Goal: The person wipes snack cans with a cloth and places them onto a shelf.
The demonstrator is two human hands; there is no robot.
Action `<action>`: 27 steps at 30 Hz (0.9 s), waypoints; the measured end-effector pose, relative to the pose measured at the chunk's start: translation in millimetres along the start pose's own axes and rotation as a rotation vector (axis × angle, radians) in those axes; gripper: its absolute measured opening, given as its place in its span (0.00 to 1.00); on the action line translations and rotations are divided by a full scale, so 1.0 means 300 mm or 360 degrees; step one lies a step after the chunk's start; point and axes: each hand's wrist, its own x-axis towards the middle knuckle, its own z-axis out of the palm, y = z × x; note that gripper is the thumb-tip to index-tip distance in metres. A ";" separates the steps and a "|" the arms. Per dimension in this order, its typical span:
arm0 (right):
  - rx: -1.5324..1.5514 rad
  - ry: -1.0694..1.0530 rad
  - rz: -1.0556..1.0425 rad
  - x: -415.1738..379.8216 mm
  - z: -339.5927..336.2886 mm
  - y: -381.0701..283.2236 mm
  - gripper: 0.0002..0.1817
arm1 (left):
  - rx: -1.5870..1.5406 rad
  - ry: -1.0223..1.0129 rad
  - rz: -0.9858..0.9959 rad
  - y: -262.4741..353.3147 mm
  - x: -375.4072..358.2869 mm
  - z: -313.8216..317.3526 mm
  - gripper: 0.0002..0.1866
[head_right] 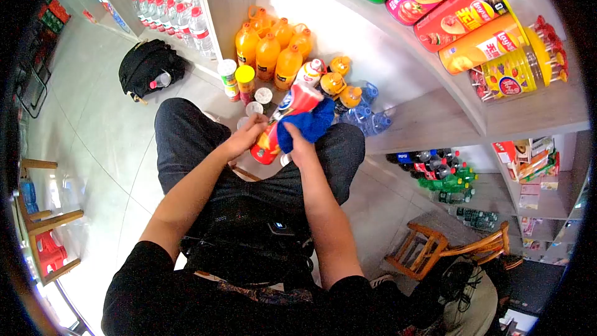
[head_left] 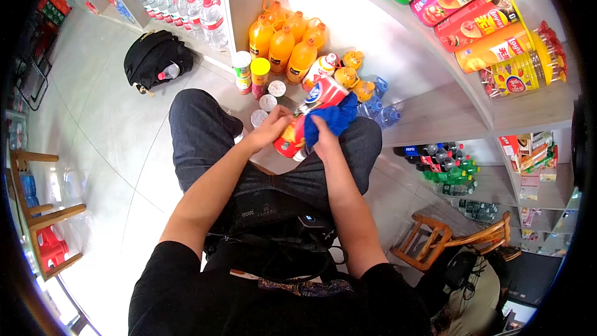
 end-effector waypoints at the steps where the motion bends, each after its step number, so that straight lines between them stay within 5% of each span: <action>1: -0.0223 -0.0029 -0.0139 -0.012 0.012 0.015 0.24 | 0.0245 0.0135 0.0113 -0.005 0.014 -0.006 0.27; 6: -0.1330 -0.0285 -0.0470 -0.027 0.049 0.037 0.26 | 0.0124 0.0307 0.0340 0.063 -0.019 0.025 0.29; 7: -0.1478 -0.0437 -0.0503 -0.018 0.046 0.050 0.36 | 0.0155 0.0343 0.0354 0.071 -0.031 0.032 0.30; 8: -0.1513 -0.0474 -0.0888 -0.006 0.054 0.072 0.39 | 0.0184 0.0378 0.0369 0.075 -0.035 0.035 0.30; 10: -0.1625 -0.0507 -0.0663 0.023 0.036 0.099 0.41 | 0.0020 0.0363 0.0301 0.078 -0.032 0.010 0.31; 11: -0.1490 -0.0481 -0.0418 0.032 0.023 0.122 0.36 | -0.0135 0.0344 0.0293 0.090 -0.041 0.009 0.31; 14: -0.1455 -0.0484 -0.0574 0.009 0.053 0.121 0.37 | -0.0728 0.0507 0.0330 0.054 -0.013 -0.014 0.29; 16: -0.1426 -0.0561 -0.0127 0.015 0.024 0.134 0.38 | -0.0996 0.0535 0.0459 0.090 -0.020 -0.049 0.25; 18: -0.1441 -0.0631 -0.0068 0.030 -0.002 0.152 0.50 | -0.1128 0.0596 0.0544 0.069 -0.003 -0.111 0.26; 27: -0.0574 -0.0573 -0.0568 -0.105 0.098 0.011 0.43 | -0.1669 0.0655 0.0523 0.105 -0.016 -0.170 0.34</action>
